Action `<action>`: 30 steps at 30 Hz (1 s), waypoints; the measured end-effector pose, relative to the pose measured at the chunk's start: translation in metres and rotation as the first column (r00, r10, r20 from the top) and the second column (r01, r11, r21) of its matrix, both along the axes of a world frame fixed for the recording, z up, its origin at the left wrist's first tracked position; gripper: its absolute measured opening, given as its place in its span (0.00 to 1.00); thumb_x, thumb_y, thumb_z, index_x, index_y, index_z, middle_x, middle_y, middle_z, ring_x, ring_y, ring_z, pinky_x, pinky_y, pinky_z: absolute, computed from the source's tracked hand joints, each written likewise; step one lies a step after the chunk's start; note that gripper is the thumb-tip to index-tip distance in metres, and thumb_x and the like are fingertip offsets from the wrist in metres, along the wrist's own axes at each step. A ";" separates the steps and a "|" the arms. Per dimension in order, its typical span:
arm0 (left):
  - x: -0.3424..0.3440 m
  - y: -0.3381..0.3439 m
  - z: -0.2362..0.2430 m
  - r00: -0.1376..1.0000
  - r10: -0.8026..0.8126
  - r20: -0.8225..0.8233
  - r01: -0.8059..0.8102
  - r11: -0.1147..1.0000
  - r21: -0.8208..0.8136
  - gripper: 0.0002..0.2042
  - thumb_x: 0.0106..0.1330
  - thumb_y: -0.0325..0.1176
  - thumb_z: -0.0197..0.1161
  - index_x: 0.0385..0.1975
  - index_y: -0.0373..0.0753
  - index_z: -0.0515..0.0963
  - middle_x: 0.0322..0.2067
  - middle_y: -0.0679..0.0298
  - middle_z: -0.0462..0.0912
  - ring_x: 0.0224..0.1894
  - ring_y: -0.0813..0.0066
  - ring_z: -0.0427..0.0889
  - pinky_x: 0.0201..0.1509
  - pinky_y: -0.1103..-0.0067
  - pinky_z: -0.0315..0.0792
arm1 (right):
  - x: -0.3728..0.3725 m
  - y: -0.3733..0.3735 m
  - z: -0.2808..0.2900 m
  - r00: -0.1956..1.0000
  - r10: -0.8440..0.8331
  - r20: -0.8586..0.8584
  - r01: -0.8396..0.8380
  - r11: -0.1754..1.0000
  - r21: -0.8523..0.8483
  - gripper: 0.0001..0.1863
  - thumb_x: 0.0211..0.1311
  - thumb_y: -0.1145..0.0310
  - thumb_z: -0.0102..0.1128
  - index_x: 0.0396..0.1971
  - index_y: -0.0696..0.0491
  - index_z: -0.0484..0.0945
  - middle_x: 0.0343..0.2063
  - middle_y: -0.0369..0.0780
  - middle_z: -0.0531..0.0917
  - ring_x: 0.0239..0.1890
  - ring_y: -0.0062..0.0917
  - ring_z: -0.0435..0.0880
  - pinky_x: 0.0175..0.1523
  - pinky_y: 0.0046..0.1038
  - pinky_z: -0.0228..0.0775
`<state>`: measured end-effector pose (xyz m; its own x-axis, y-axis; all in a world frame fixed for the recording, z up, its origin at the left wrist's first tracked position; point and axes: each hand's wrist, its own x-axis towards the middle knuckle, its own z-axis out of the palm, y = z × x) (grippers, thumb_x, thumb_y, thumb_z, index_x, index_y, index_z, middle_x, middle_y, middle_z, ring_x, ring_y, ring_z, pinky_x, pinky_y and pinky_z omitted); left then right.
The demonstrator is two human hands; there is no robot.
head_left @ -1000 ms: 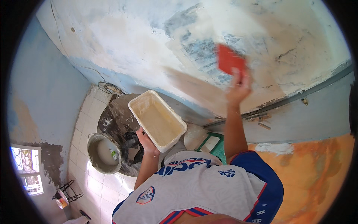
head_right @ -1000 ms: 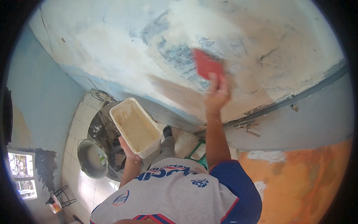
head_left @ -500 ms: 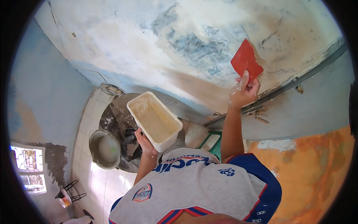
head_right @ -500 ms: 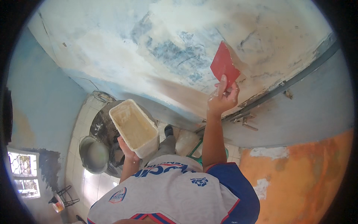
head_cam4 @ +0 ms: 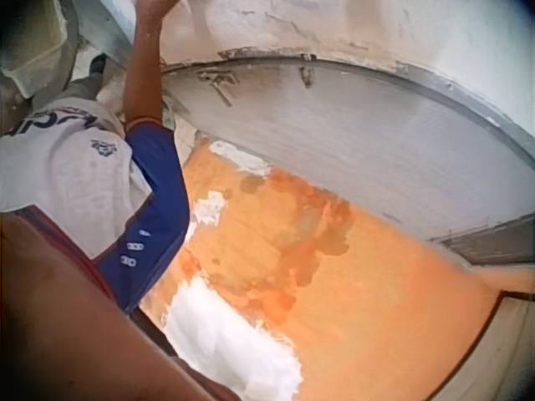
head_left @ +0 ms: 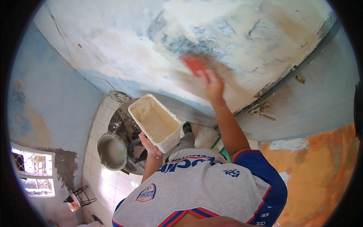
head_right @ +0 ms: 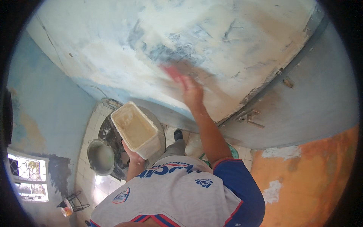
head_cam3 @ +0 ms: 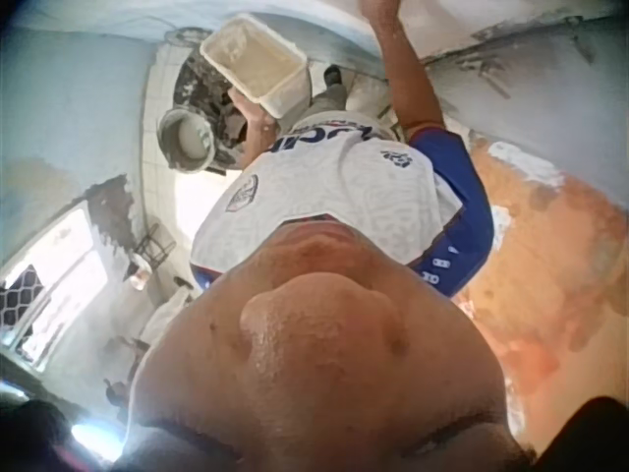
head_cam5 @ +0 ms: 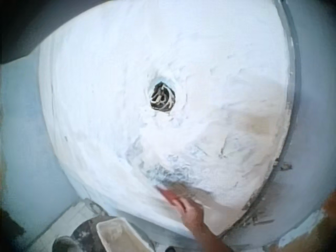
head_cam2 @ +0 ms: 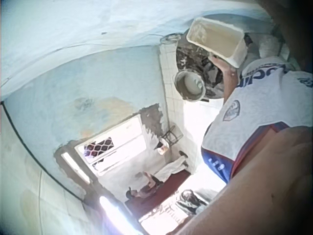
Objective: The person mixes plaster in a bucket with a small red scraper and then applies the plaster to a wall to fill in holes and smooth the surface.
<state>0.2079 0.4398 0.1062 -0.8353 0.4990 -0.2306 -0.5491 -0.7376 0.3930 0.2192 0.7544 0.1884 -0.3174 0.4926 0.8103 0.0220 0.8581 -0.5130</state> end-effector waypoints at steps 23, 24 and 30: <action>0.028 -0.022 -0.002 1.000 0.002 0.028 0.000 0.996 -0.091 0.28 0.67 0.54 0.45 0.56 0.37 0.74 0.52 0.58 0.80 0.53 0.58 0.79 0.59 0.65 0.74 | 0.018 0.026 -0.014 0.983 -0.069 -0.168 0.069 0.998 -0.006 0.10 0.66 0.63 0.66 0.33 0.55 0.83 0.22 0.39 0.84 0.22 0.27 0.82 0.29 0.29 0.73; 0.026 -0.020 -0.002 0.999 0.000 0.042 0.005 0.992 -0.124 0.29 0.67 0.55 0.45 0.56 0.37 0.74 0.53 0.57 0.80 0.54 0.58 0.79 0.59 0.65 0.74 | 0.008 0.015 -0.016 0.999 0.010 -0.038 -0.003 0.982 0.190 0.10 0.67 0.62 0.66 0.34 0.54 0.83 0.22 0.39 0.84 0.22 0.27 0.82 0.30 0.29 0.73; 0.023 -0.028 0.003 0.999 -0.007 -0.050 0.003 0.996 -0.091 0.32 0.66 0.57 0.46 0.59 0.37 0.73 0.55 0.55 0.79 0.56 0.57 0.78 0.61 0.65 0.72 | 0.017 0.034 0.071 0.962 -0.202 -0.184 0.194 0.979 -0.063 0.12 0.68 0.61 0.64 0.38 0.54 0.83 0.30 0.41 0.87 0.27 0.32 0.84 0.33 0.33 0.75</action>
<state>0.2306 0.4119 0.1094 -0.8445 0.4824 -0.2326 -0.5306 -0.6950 0.4853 0.2361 0.7888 0.2598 -0.0540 0.5664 0.8223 0.0885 0.8230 -0.5611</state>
